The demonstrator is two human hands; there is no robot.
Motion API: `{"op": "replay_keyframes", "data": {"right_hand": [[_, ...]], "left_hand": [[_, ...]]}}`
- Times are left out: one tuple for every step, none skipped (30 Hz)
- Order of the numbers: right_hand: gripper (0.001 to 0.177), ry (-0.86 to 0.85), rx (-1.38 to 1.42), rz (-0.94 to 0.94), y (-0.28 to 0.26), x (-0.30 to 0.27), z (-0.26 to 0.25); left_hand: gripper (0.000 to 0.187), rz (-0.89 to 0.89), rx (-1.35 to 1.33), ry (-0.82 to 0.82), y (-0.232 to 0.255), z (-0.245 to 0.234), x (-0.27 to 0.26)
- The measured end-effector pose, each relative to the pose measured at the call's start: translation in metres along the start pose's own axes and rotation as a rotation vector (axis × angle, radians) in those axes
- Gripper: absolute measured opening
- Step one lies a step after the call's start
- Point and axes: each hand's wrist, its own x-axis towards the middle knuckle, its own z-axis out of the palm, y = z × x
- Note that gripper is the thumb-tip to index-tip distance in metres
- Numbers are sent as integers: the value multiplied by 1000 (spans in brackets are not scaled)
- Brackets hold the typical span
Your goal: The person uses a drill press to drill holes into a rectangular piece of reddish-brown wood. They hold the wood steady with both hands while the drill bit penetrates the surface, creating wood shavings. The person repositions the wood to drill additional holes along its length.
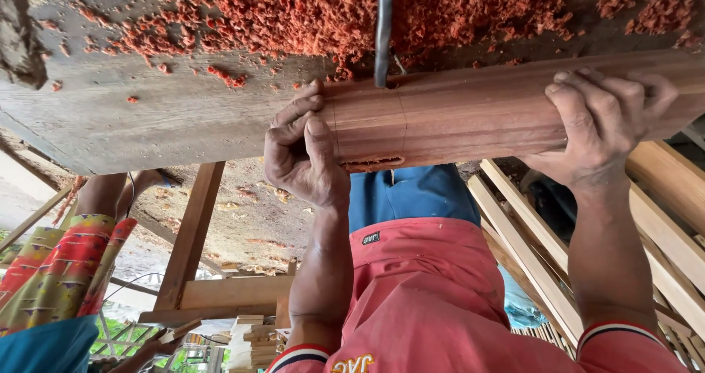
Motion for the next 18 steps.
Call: {"op": "replay_keyframes", "data": {"right_hand": [[41,1,-1,1,0,0,2],[36,20,-12,-3,0,1,3],[33,41,-23,-8,0,2,5],[33,43,-24,-7,0,0,5],[32,55,-33,-5,0,-1,7],[32,67,-43,-3,1,-3,9],[32,67,-44,-2,1,-3,7],[35,53,-45,-8,2,-4,6],[38,38,-47,-14,3,-6,5],[38,36,-48,-12,0,-3,3],[39,24,-39,-1,-3,0,1],[42,12,-30,11,-5,3,-1],[42,17,-33,11,-4,3,0],[36,36,-40,1,-3,3,2],[31,53,-48,-6,-3,2,3],[31,55,-51,-3,-3,2,1],[33,43,-49,-5,-2,2,1],[36,32,-47,-7,-2,2,0]], "left_hand": [[21,0,0,-2,-2,0,0],[19,20,-6,2,-3,0,-1],[16,42,-13,5,-4,0,0],[16,44,-13,3,-3,1,-1],[17,46,-15,14,-2,1,0],[19,47,-17,25,-2,2,0],[19,47,-18,23,-2,3,1],[23,52,-8,23,-2,3,1],[28,55,1,22,-2,3,1],[28,53,1,21,-3,2,1],[28,53,3,16,-4,1,2],[30,53,5,11,-4,1,2],[30,57,3,8,-4,1,3],[32,46,16,13,-4,1,3],[35,32,30,16,-3,1,3],[35,33,28,12,-4,0,2],[35,32,15,1,-4,-1,2],[34,31,1,-10,-5,-1,3]]}}
